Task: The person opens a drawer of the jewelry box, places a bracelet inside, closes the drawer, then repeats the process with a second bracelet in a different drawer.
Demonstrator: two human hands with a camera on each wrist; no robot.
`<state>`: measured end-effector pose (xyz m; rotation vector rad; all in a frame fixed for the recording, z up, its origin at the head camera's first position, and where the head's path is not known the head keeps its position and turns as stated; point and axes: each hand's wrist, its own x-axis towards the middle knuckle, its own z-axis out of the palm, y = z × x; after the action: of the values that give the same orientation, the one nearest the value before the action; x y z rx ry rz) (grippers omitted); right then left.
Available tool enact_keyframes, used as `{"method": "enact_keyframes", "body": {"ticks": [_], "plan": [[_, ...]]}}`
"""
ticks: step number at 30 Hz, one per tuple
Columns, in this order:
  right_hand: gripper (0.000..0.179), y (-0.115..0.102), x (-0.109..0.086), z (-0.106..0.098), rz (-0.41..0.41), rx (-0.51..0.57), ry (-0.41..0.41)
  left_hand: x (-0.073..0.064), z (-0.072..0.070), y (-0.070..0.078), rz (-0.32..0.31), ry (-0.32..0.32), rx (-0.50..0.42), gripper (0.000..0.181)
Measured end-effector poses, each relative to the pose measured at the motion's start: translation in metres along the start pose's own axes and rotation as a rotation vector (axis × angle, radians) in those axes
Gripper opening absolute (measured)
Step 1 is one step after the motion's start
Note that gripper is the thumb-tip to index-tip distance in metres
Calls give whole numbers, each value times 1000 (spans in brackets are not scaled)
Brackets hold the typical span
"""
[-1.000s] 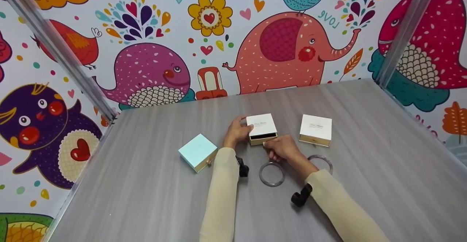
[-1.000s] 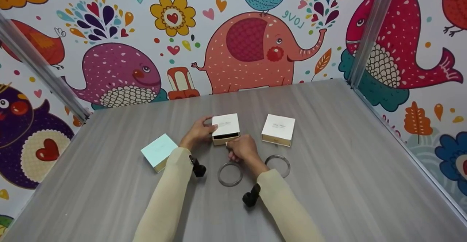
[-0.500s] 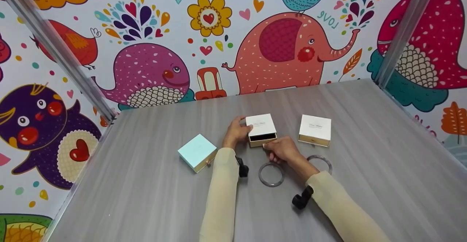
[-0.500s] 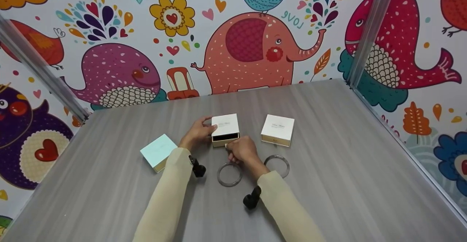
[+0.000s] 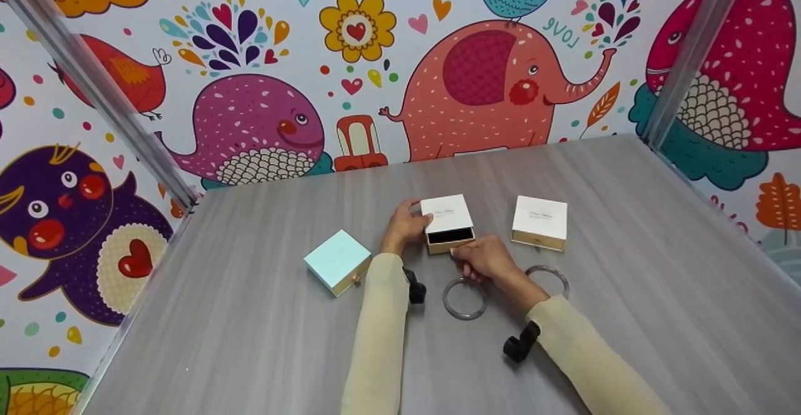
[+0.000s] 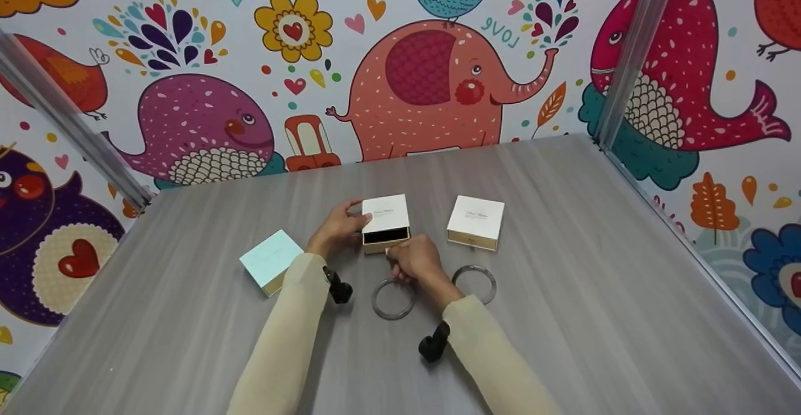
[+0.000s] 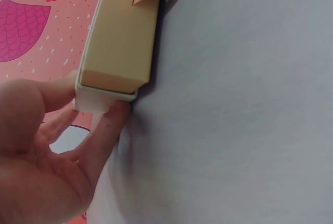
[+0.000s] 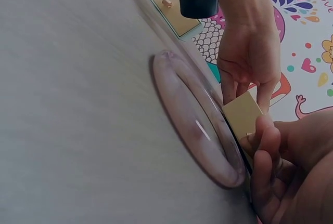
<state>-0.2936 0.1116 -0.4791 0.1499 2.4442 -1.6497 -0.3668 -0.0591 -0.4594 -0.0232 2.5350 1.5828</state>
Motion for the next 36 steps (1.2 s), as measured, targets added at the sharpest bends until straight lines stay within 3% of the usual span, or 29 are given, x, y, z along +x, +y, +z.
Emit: {"method": "enact_keyframes", "body": {"ticks": [15,24,36], "plan": [[28,3,-5,-1,-30,-15,4,-1,0,0,-22,-2,-8,54],[30,4,-9,-3,-31,-77,10,-1,1,0,0,-4,-4,55],[26,4,-18,-2,-163,-210,14,-6,0,2,8,4,8,51]]}}
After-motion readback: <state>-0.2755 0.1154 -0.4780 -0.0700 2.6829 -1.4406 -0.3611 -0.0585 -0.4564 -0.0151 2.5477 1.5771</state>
